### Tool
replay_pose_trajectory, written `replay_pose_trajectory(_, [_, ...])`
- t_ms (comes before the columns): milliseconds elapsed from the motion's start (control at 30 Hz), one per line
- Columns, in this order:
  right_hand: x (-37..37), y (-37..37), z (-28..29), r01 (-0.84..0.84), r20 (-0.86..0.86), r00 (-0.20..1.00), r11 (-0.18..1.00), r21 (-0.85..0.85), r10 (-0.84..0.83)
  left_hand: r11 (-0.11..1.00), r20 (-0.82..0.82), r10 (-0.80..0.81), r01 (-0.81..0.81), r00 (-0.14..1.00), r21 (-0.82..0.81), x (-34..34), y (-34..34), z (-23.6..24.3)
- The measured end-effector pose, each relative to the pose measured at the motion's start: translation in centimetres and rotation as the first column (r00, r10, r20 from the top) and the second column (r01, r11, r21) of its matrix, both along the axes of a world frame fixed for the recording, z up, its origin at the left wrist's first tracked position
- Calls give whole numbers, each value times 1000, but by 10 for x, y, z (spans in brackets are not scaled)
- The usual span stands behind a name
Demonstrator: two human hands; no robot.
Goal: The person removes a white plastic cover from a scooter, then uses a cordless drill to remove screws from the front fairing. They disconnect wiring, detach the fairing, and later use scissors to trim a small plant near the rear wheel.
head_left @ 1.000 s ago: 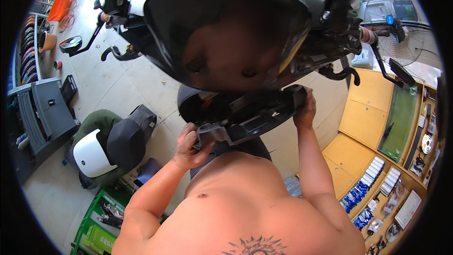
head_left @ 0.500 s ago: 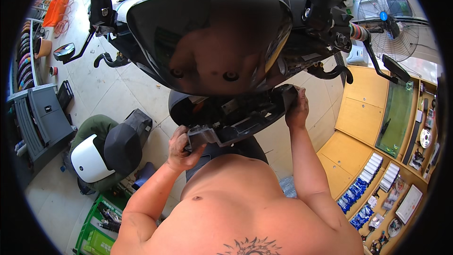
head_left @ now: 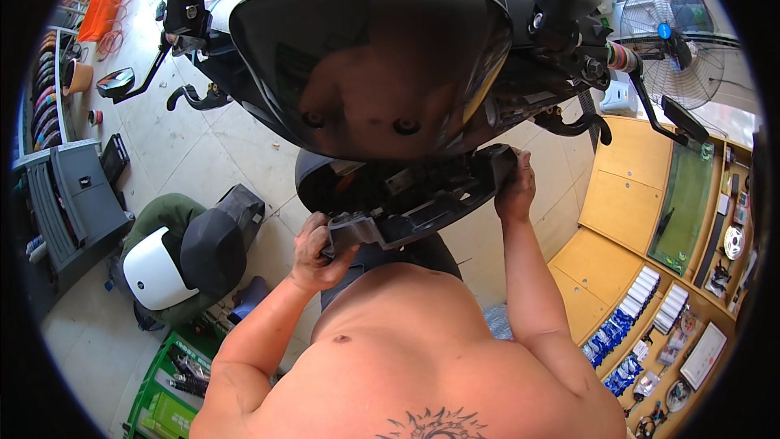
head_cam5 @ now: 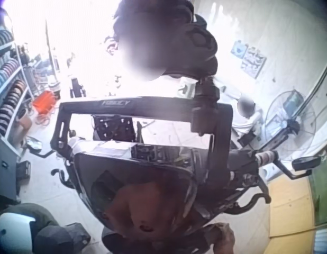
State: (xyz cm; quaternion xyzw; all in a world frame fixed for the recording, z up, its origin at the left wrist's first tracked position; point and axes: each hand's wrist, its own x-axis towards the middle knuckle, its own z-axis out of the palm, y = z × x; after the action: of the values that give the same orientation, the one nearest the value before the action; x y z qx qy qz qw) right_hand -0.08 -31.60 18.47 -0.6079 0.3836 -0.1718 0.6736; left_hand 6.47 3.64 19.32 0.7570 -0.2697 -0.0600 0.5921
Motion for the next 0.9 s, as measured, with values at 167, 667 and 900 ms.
replay_pose_trajectory(167, [0,1,1,20,-21,1000,1000,-3,-21,999,27,-38,37,999,6,-1,6,-9])
replay_pose_trajectory(667, [-1,-1,3,-23,-11,1000,1000,8,23,999,-9,-44,44,999,4,1,3,2])
replay_pose_trajectory(900, [1,1,5,-47,-29,999,996,-70,45,999,-4,-51,51,999,7,1,4,1])
